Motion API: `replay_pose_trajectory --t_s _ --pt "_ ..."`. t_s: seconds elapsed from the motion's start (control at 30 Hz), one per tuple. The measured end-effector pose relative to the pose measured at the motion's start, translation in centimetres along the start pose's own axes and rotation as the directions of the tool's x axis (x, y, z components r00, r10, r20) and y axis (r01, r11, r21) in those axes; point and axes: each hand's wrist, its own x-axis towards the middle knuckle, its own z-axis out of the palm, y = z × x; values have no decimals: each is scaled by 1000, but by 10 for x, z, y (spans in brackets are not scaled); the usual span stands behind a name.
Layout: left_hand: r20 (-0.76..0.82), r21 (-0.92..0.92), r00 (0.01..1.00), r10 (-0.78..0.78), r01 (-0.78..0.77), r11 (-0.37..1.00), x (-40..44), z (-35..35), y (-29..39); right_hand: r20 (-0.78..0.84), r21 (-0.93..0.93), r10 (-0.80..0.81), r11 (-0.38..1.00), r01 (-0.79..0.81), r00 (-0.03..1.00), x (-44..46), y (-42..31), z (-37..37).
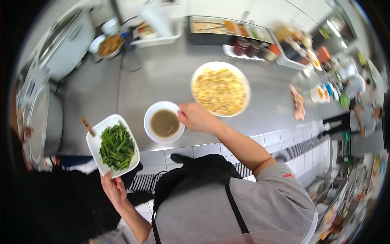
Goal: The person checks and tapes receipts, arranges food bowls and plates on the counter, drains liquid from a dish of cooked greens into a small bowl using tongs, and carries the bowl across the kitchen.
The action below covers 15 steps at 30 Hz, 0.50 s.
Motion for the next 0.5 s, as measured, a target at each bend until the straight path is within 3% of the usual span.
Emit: replay_pose_trajectory --t_s 0.07,0.17,0.2,0.27,0.3,0.5 --pt "29 29 1000 10 -11 1000 -23 28 9 5 46 104 994 -104 995 -48 -5 -28" --pt "200 74 980 -17 2 997 -48 69 -8 -55 71 157 986 -153 986 -129 15 -68" --pt "282 53 959 -21 6 999 -55 84 -26 -62 110 249 964 -242 966 -159 28 -77" --pt "373 32 924 -86 80 996 -72 119 -64 -122 143 341 935 -324 932 -221 56 -96" --pt "333 85 922 -197 178 980 -125 159 -26 -61 234 426 885 -402 903 -254 36 -152" --pt "641 181 679 -357 319 931 -180 262 -143 -320 273 621 783 -558 715 -440 113 -161"
